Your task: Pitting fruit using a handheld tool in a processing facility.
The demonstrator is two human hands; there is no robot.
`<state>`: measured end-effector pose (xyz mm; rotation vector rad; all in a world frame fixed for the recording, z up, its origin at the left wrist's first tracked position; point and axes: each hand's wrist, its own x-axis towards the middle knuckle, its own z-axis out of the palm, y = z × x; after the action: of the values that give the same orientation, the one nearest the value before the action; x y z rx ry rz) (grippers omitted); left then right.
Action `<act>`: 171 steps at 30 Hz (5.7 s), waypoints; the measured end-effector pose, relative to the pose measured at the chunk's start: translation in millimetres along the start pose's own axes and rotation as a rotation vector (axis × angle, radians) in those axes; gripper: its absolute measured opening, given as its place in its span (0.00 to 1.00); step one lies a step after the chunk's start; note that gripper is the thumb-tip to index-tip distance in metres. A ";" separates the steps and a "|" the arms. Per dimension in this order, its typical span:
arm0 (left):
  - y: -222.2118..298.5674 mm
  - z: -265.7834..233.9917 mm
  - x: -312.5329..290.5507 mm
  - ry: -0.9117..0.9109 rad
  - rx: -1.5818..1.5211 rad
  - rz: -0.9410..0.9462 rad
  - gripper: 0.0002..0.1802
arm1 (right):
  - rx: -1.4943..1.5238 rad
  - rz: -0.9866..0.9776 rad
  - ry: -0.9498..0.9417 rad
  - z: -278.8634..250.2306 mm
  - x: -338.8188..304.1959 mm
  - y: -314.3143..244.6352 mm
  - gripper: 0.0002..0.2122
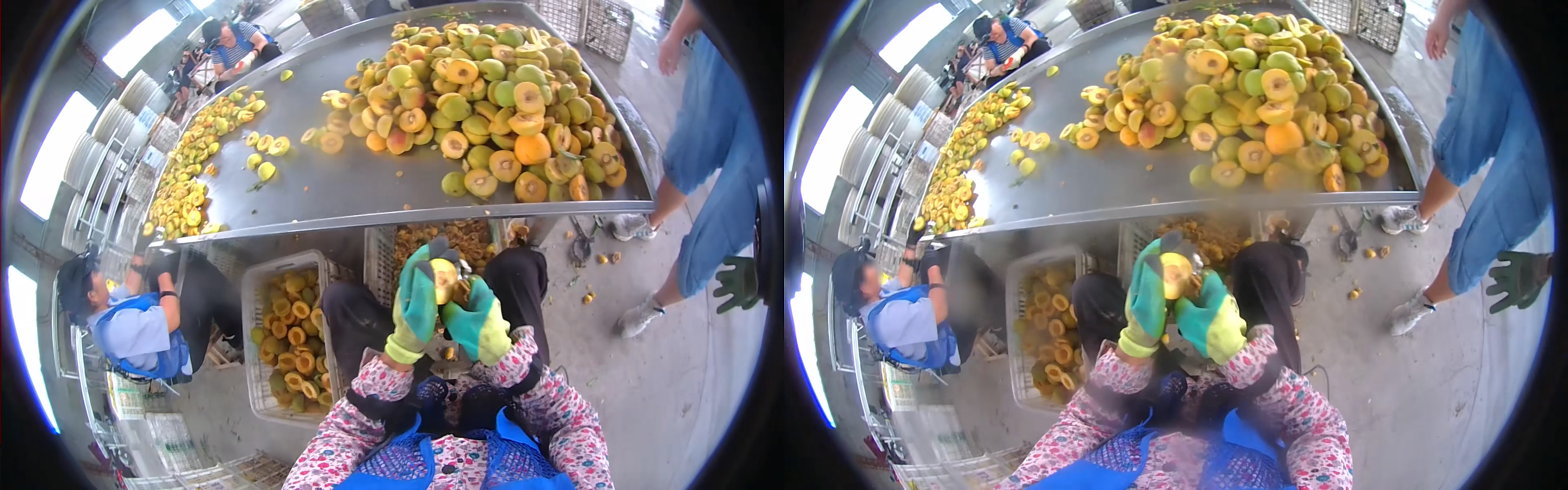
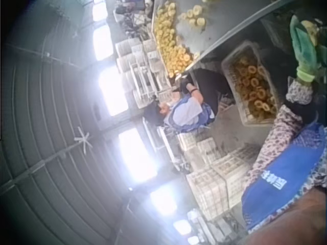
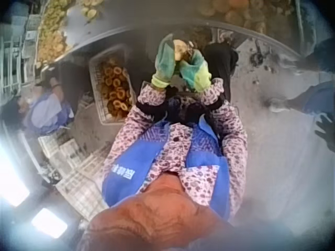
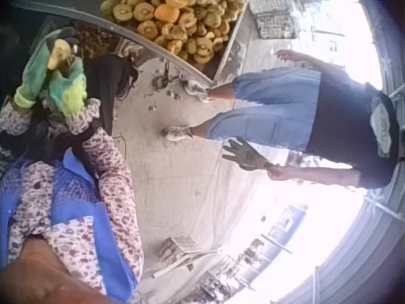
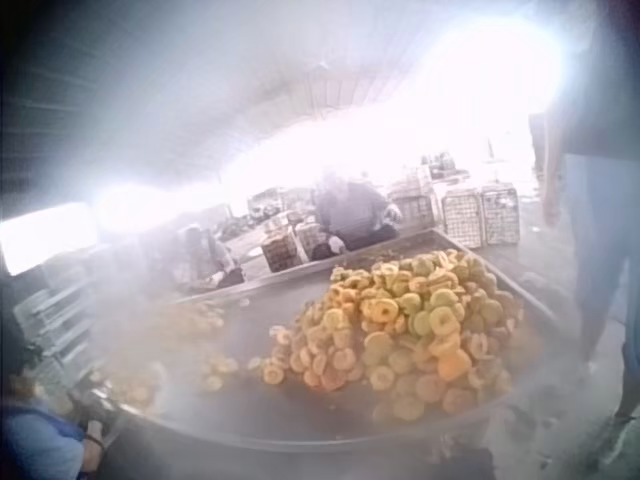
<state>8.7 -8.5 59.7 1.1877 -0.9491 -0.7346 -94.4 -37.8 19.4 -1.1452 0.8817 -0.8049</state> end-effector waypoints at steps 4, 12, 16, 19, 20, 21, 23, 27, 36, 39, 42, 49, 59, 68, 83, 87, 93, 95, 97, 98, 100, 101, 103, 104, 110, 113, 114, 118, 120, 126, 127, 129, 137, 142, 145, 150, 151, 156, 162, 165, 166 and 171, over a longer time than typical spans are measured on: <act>-26.7 -34.5 -7.5 0.121 -0.117 -0.036 0.26 | -0.094 -0.002 -0.154 10.5 19.0 -20.8 0.11; -19.3 -30.7 -5.6 0.210 -0.304 -0.267 0.25 | -0.626 -0.160 -0.141 6.2 -8.2 -40.2 0.12; -26.4 -25.2 -7.4 0.218 -0.245 -0.239 0.17 | -0.723 -0.295 -0.164 1.1 -10.4 -35.5 0.11; -41.3 -33.1 -15.9 0.139 0.167 -0.028 0.13 | -0.784 -0.332 -0.225 -2.1 -11.8 -39.7 0.15; -44.0 -34.3 -17.8 0.133 0.170 -0.034 0.13 | -0.830 -0.409 -0.208 -3.0 -12.2 -37.5 0.17; -47.0 -35.1 -19.5 0.147 0.449 0.125 0.13 | -0.913 -0.375 -0.234 -3.5 -12.6 -34.8 0.18; -41.8 -33.9 -17.7 0.153 0.730 0.287 0.15 | -0.964 -0.415 -0.212 -2.6 -13.3 -30.9 0.18; -43.3 -37.7 -16.4 0.026 0.976 0.479 0.16 | -1.040 -0.409 -0.213 -4.3 -13.9 -32.1 0.17; -9.4 -4.6 -2.4 0.037 0.078 -0.098 0.14 | -1.145 -0.438 -0.396 -15.6 -8.9 -31.7 0.15; -12.7 -7.9 -6.5 0.047 0.072 -0.148 0.17 | -1.136 -0.472 -0.383 -16.0 -9.6 -32.7 0.16; -23.2 -16.8 -8.8 -0.018 0.229 -0.112 0.27 | -1.037 -0.237 -0.499 -15.8 -9.0 -38.1 0.15; -48.0 -19.9 -3.6 0.050 0.407 -0.046 0.19 | -1.050 -0.125 -0.484 -15.7 4.6 -26.8 0.17; -73.6 -15.9 -21.9 0.132 0.267 0.050 0.20 | -0.805 0.165 -0.457 -21.5 7.8 -30.8 0.21; -38.8 -14.7 -18.1 0.115 0.101 -0.130 0.26 | -0.639 0.073 -0.265 -27.5 -14.8 -34.6 0.14; -45.8 -0.5 -20.7 0.106 0.092 -0.016 0.23 | -0.777 -0.044 -0.385 -20.8 -11.6 -27.0 0.18; -15.1 7.6 -4.7 0.022 -0.304 -0.194 0.29 | -0.703 -0.409 -0.278 -30.5 -12.5 -17.5 0.18; 35.4 35.9 12.3 -0.192 -0.255 0.075 0.38 | -0.730 -0.884 0.086 -36.9 -9.2 -32.4 0.22; 38.0 43.7 12.6 -0.322 -0.247 0.128 0.44 | -0.719 -0.869 0.168 -43.2 -1.7 9.8 0.26; 41.0 43.7 18.7 -0.339 -0.042 0.241 0.44 | -0.721 -0.783 0.198 -43.2 2.7 16.0 0.26; 42.2 45.9 22.0 -0.346 0.180 0.333 0.44 | -0.509 -0.687 0.204 -41.7 5.6 12.2 0.25; 43.8 58.8 26.9 -0.309 0.131 0.372 0.45 | -0.087 -0.486 0.207 -38.3 11.6 4.5 0.22; 44.7 65.7 28.9 -0.268 0.097 0.392 0.46 | 0.123 -0.382 0.203 -38.4 14.5 0.7 0.21; 42.9 72.8 35.7 -0.232 0.053 0.418 0.47 | 0.327 -0.285 0.201 -45.8 13.4 -15.7 0.20; 43.2 68.9 40.5 -0.251 0.126 0.516 0.48 | 0.272 -0.270 0.204 -47.0 2.3 -39.9 0.17; 60.7 65.0 61.5 -0.267 0.422 0.863 0.48 | 0.555 -0.185 0.106 -73.1 -6.6 -61.0 0.08; 66.7 62.9 62.7 -0.283 0.531 0.902 0.48 | 0.299 -0.118 0.131 -75.2 -13.1 -68.5 0.07; 65.7 63.5 62.8 -0.256 0.500 0.901 0.44 | 0.304 -0.107 0.105 -73.2 -13.3 -70.2 0.07; 59.5 64.1 57.0 -0.221 0.376 0.737 0.40 | 0.494 -0.107 0.116 -62.9 -18.7 -78.8 0.07; 58.7 63.6 53.7 -0.176 0.235 0.562 0.38 | 0.434 -0.027 0.102 -81.1 -18.9 -72.5 0.07; 16.6 19.5 54.2 -0.109 -0.305 -0.037 0.24 | 0.305 0.174 0.464 -148.7 -41.0 -28.5 0.13; 6.7 0.5 58.2 -0.168 -0.452 -0.189 0.24 | 0.338 0.209 0.486 -157.9 -47.2 -25.3 0.15; -6.2 -3.5 64.6 -0.152 -0.461 -0.410 0.29 | 0.339 0.298 0.530 -174.1 -58.8 -18.5 0.21; -42.0 6.2 123.3 0.081 0.430 0.330 0.21 | 0.343 0.511 0.714 -241.2 -51.2 59.3 0.24; -82.4 5.0 146.1 0.247 0.584 0.192 0.16 | 0.260 0.534 0.640 -261.3 -22.3 106.6 0.14; -90.5 10.3 154.7 0.272 0.818 0.135 0.18 | 0.108 0.549 0.407 -261.0 5.2 132.9 0.08; -59.5 63.6 134.6 0.288 0.786 0.434 0.21 | -0.230 0.647 0.279 -242.0 70.9 131.1 0.11; -51.3 64.9 114.4 -0.006 0.893 0.450 0.17 | -0.267 0.767 0.239 -240.5 75.7 126.1 0.14; -114.6 103.1 77.9 -0.698 0.998 0.460 0.16 | -0.247 0.693 0.271 -244.6 74.4 178.7 0.17; -217.2 154.0 129.0 -0.986 1.094 -0.096 0.16 | -0.142 0.441 0.441 -262.9 33.9 222.2 0.13; -260.1 147.9 134.5 -1.017 1.345 -0.149 0.16 | -0.048 0.576 0.469 -259.5 41.3 182.2 0.11; -272.0 147.1 134.6 -1.038 1.448 -0.170 0.16 | 0.077 0.706 0.502 -263.1 39.5 177.3 0.11; -342.5 100.9 143.6 -0.983 1.768 -0.209 0.15 | -0.005 0.673 0.401 -269.3 35.6 198.0 0.12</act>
<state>-16.2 -257.6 -232.6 2.5060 -2.5735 -0.5031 -303.4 -135.1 -225.4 -0.6193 1.4965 -0.4685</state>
